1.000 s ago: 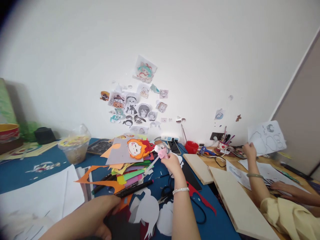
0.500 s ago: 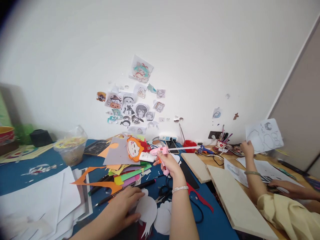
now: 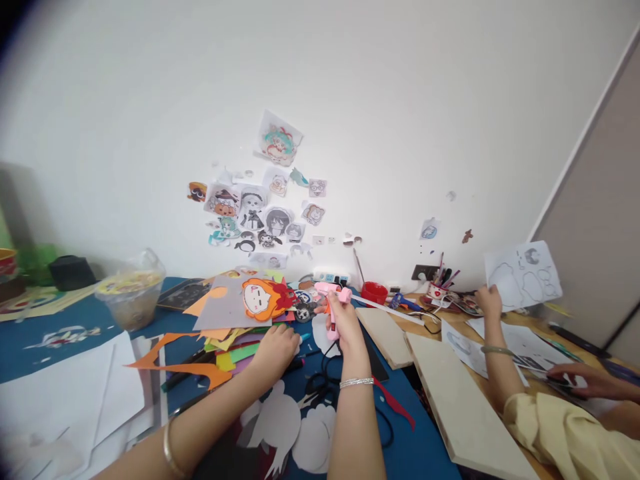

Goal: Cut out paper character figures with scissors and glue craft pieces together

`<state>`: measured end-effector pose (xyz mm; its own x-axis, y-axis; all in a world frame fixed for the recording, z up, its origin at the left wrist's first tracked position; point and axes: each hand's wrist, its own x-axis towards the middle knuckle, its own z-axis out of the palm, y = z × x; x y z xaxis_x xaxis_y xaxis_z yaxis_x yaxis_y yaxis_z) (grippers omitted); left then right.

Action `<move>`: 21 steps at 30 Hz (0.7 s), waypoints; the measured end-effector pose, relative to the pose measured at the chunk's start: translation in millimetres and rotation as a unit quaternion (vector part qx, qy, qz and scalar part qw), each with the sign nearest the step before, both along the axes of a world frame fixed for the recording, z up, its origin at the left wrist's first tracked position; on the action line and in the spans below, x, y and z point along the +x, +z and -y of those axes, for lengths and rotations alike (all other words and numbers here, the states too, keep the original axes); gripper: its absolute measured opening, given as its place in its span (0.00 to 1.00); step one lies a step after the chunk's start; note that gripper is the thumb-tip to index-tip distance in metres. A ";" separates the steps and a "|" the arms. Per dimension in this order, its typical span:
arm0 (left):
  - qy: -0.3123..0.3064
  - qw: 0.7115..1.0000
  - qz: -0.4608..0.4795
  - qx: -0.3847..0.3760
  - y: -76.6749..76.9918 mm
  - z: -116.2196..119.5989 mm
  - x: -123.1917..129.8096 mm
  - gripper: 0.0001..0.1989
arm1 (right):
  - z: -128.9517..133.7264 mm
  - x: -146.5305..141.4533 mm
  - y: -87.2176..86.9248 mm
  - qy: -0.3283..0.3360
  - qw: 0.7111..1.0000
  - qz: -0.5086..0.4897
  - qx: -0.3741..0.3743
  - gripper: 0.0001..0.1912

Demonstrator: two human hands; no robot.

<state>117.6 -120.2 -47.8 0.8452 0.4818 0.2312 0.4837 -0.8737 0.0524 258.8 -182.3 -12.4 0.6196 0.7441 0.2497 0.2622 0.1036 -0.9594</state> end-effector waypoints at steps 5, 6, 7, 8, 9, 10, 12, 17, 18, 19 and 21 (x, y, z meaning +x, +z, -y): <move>0.048 0.997 -0.045 -0.026 9.5 -5.1 19.3 0.13 | 0.0 7.1 -2.2 -0.049 0.998 0.033 -0.004 0.16; 0.056 0.997 -0.042 -0.028 13.2 -5.1 20.5 0.13 | -0.1 7.9 -2.5 -0.057 0.998 0.039 -0.004 0.15; 0.063 0.997 -0.032 -0.027 16.7 -5.0 21.2 0.13 | -0.3 8.6 -2.8 -0.064 0.997 0.044 -0.005 0.14; 0.070 0.997 -0.016 -0.025 19.7 -4.9 21.5 0.14 | -0.6 9.3 -3.0 -0.070 0.996 0.049 -0.005 0.13; 0.075 0.997 0.004 -0.021 22.0 -5.1 21.7 0.16 | -1.0 10.0 -3.2 -0.076 0.996 0.054 -0.005 0.13; 0.079 0.996 0.026 -0.017 23.4 -5.5 22.2 0.18 | -1.3 10.6 -3.4 -0.080 0.995 0.058 -0.006 0.12; 0.085 0.994 0.065 -0.014 23.7 -7.0 24.7 0.20 | -1.9 11.8 -3.4 -0.087 0.994 0.066 -0.006 0.10; 0.099 0.990 0.098 -0.029 21.5 -7.2 34.5 0.25 | -1.4 13.3 -3.0 -0.097 0.992 0.084 -0.003 0.12; 0.101 0.989 0.101 -0.031 23.2 -5.4 34.1 0.27 | -1.2 13.7 -3.2 -0.099 0.991 0.088 -0.002 0.12; 0.101 0.989 0.105 -0.031 26.0 -2.9 31.8 0.28 | -1.2 14.2 -3.5 -0.100 0.991 0.092 -0.002 0.12; 0.093 0.989 0.106 -0.032 33.8 4.0 20.0 0.26 | -1.7 15.2 -4.4 -0.102 0.990 0.098 -0.003 0.12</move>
